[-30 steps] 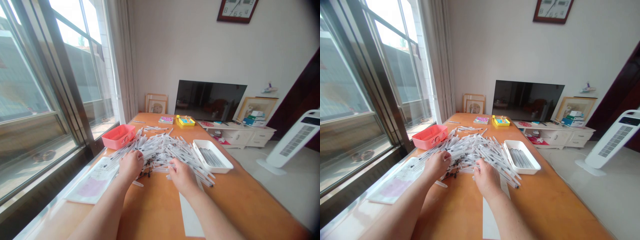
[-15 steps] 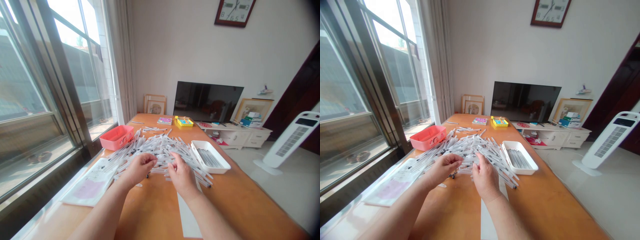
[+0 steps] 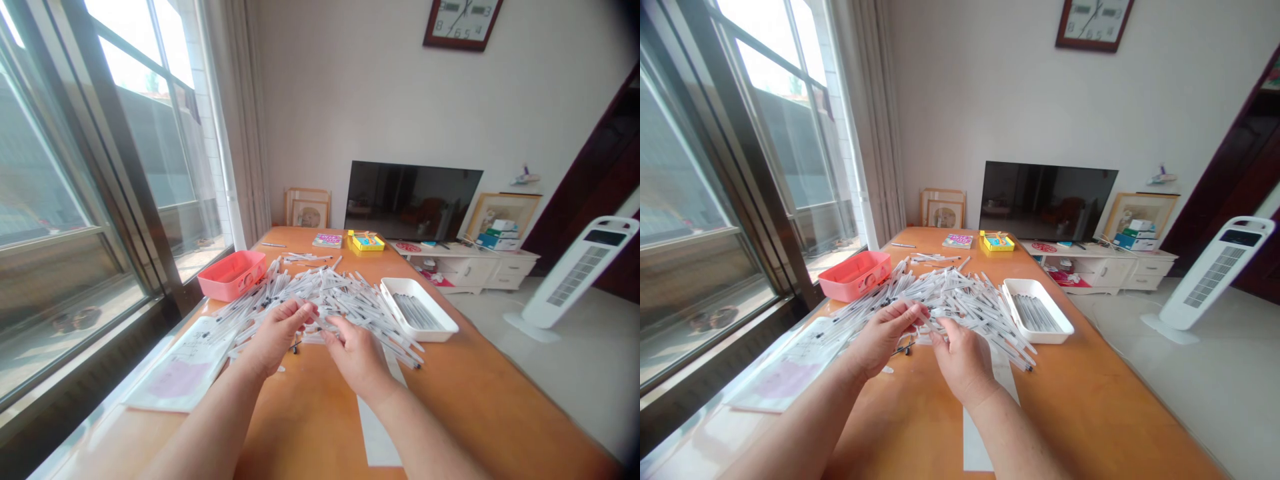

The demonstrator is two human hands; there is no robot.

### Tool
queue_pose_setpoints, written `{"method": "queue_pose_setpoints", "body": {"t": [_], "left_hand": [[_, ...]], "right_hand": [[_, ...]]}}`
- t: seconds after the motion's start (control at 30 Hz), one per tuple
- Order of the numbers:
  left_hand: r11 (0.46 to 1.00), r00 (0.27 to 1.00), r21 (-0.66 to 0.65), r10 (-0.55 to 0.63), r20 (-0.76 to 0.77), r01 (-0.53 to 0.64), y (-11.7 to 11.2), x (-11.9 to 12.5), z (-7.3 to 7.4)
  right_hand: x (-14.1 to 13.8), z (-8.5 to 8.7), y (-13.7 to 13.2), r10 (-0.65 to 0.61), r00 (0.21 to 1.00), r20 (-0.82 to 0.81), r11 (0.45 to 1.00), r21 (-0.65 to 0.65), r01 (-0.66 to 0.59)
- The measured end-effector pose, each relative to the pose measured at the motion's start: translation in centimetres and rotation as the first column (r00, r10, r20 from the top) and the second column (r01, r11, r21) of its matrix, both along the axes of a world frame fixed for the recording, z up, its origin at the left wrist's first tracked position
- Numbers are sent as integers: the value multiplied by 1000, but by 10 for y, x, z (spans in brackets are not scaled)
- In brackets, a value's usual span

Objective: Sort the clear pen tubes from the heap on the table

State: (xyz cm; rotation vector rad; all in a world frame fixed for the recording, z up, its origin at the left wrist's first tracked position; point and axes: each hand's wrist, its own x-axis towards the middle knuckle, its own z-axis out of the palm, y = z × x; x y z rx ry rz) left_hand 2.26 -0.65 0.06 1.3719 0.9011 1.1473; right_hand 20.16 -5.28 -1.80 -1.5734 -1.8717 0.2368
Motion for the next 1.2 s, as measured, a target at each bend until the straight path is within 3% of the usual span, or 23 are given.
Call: {"method": "queue_pose_setpoints", "body": {"t": [0.1, 0.2, 0.37, 0.57, 0.83, 1.0, 1.2], "left_hand": [[987, 981, -36, 158, 110, -154, 10, -8, -5], [943, 931, -114, 327, 163, -312, 20, -17, -9], [892, 872, -188, 446, 204, -412, 28, -26, -12], [877, 861, -223, 468, 201, -425, 28, -29, -12], [894, 881, -225, 432, 195, -388, 26, -32, -10], [894, 887, -235, 426, 180, -382, 25, -32, -10], [898, 895, -248, 410, 174, -363, 26, -30, -14]], "right_hand": [[3, 1, 2, -47, 999, 4, 998, -32, 47], [2, 4, 5, -65, 991, 113, 995, -63, 72], [-18, 9, 18, 13, 947, 320, 996, -91, 17], [-41, 10, 53, 60, 854, 517, 991, -135, 12], [-48, 7, 82, 79, 826, 559, 985, -171, 22], [-38, 11, 82, 30, 834, 551, 985, -161, 70], [-4, 22, 76, -104, 876, 472, 979, -107, 174]]}}
